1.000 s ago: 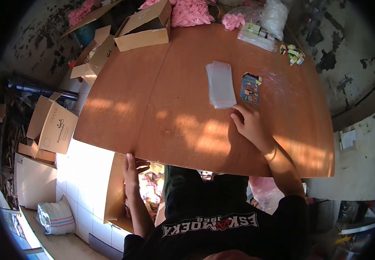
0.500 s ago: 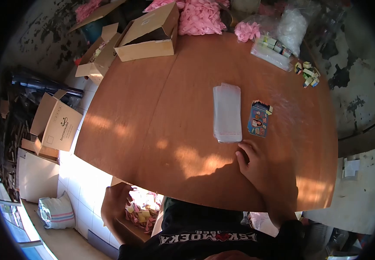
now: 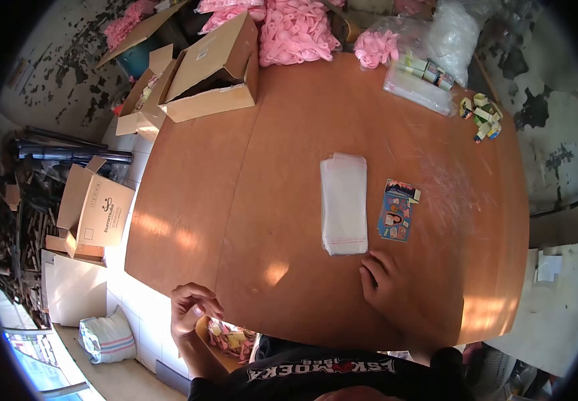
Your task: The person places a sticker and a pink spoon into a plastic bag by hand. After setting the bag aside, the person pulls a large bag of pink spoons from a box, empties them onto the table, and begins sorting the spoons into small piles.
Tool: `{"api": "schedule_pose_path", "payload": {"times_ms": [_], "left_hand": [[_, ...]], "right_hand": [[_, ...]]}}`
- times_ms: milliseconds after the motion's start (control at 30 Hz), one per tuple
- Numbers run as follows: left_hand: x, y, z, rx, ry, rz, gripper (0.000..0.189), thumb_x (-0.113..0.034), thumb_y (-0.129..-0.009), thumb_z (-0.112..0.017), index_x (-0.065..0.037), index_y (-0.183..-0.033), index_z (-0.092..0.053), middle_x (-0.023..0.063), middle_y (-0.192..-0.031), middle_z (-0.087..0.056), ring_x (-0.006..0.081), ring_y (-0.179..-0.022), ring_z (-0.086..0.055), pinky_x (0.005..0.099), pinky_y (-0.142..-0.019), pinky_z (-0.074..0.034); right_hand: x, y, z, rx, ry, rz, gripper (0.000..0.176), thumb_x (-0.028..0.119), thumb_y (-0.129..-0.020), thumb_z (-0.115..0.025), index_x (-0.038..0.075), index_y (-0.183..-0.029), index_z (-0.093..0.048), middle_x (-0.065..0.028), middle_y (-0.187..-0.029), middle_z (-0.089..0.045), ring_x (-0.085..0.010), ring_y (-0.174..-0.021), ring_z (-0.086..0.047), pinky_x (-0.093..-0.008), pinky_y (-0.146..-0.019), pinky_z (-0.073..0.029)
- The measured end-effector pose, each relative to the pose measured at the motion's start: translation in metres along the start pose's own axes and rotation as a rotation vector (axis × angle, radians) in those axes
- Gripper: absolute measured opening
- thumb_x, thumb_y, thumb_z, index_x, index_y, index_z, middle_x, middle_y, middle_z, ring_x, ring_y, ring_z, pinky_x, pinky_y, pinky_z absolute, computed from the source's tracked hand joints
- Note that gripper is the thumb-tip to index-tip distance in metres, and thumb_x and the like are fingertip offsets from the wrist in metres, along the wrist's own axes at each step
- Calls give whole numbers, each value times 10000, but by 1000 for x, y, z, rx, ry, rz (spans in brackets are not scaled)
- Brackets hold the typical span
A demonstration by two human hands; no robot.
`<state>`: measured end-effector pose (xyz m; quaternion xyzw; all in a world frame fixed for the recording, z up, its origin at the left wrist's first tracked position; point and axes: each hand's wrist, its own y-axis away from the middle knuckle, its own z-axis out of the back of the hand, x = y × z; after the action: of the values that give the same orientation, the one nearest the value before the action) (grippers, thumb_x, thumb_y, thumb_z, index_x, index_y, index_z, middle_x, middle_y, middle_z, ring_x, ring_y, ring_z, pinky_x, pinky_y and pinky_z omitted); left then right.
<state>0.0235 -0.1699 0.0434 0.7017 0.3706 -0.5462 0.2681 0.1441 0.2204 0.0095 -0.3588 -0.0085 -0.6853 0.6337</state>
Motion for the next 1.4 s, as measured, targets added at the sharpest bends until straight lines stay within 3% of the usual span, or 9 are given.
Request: {"api": "schedule_pose_path", "payload": {"times_ms": [133, 333, 533, 667, 833, 967, 1067, 1300, 1400], "left_hand": [[0, -80, -59, -108, -614, 28, 221, -97, -900, -639, 62, -1051, -609, 189, -888, -691, 258, -813, -705, 340, -759, -574], [37, -188, -57, 54, -1324, -132, 469, -199, -808, -725, -74, -1234, -570, 195, -1397, -424, 396, -1294, -426, 463, -1015, -428], [66, -239, -33, -139, -1385, -196, 589, -410, -851, -656, -44, -1286, -501, 264, -1447, -331, 418, -1370, -293, 550, -1147, -212], [67, -239, -30, -112, -1426, -156, 631, -445, -864, -622, -34, -1321, -480, 269, -1481, -290, 420, -1398, -251, 558, -1157, -173], [58, -239, -29, -132, -1318, -161, 640, -427, -857, -648, -38, -1338, -488, 265, -1477, -302, 421, -1394, -256, 589, -1143, -164], [56, -243, -26, -110, -1298, -87, 642, -431, -864, -640, -41, -1346, -475, 263, -1480, -298, 424, -1393, -256, 593, -1141, -169], [58, -243, -25, -100, -1281, -64, 636, -433, -876, -627, -41, -1349, -466, 265, -1485, -290, 418, -1395, -256, 595, -1140, -178], [45, -245, -25, -71, -1278, -41, 596, -417, -923, -574, -29, -1357, -446, 271, -1490, -279, 408, -1400, -260, 590, -1145, -184], [46, -246, -25, -78, -1275, -46, 598, -418, -924, -573, -30, -1360, -442, 273, -1488, -282, 410, -1399, -262, 589, -1146, -182]], "right_hand": [[1, 0, -3, 1, 22, -19, 163, 53, -758, -723, 52, -917, -686, -87, -998, -646, -269, -824, -628, -368, -702, -518], [18, -10, 29, 72, 120, 189, 188, 70, -721, -754, 104, -896, -694, -51, -928, -630, -242, -756, -608, -363, -689, -497], [46, -252, 25, 21, -362, 370, 139, 44, -804, -694, 36, -943, -683, -92, -846, -647, -225, -681, -616, -299, -622, -500], [-1, -480, -83, 87, -484, 192, 272, 199, -820, -715, 39, -1037, -680, -74, -827, -689, -116, -680, -606, -267, -632, -492], [-21, -655, -184, 20, -869, -446, 431, 311, -772, -794, -2, -1033, -653, -62, -830, -661, -177, -731, -637, -288, -633, -517], [-23, -716, -227, -65, -1156, -671, 701, 413, -758, -808, -33, -1203, -500, -173, -1124, -585, -294, -826, -650, -391, -602, -553], [-26, -730, -241, -120, -1074, -781, 757, 542, -715, -801, 95, -1261, -525, -124, -1050, -606, -253, -818, -642, -377, -675, -562], [-49, -747, -260, -85, -1327, -726, 556, 295, -745, -832, 105, -1190, -559, -175, -1023, -599, -276, -844, -661, -378, -628, -599], [-56, -753, -259, 7, -1500, -629, 417, 148, -790, -761, 25, -1112, -528, -175, -1073, -570, -332, -819, -651, -505, -665, -594]]}}
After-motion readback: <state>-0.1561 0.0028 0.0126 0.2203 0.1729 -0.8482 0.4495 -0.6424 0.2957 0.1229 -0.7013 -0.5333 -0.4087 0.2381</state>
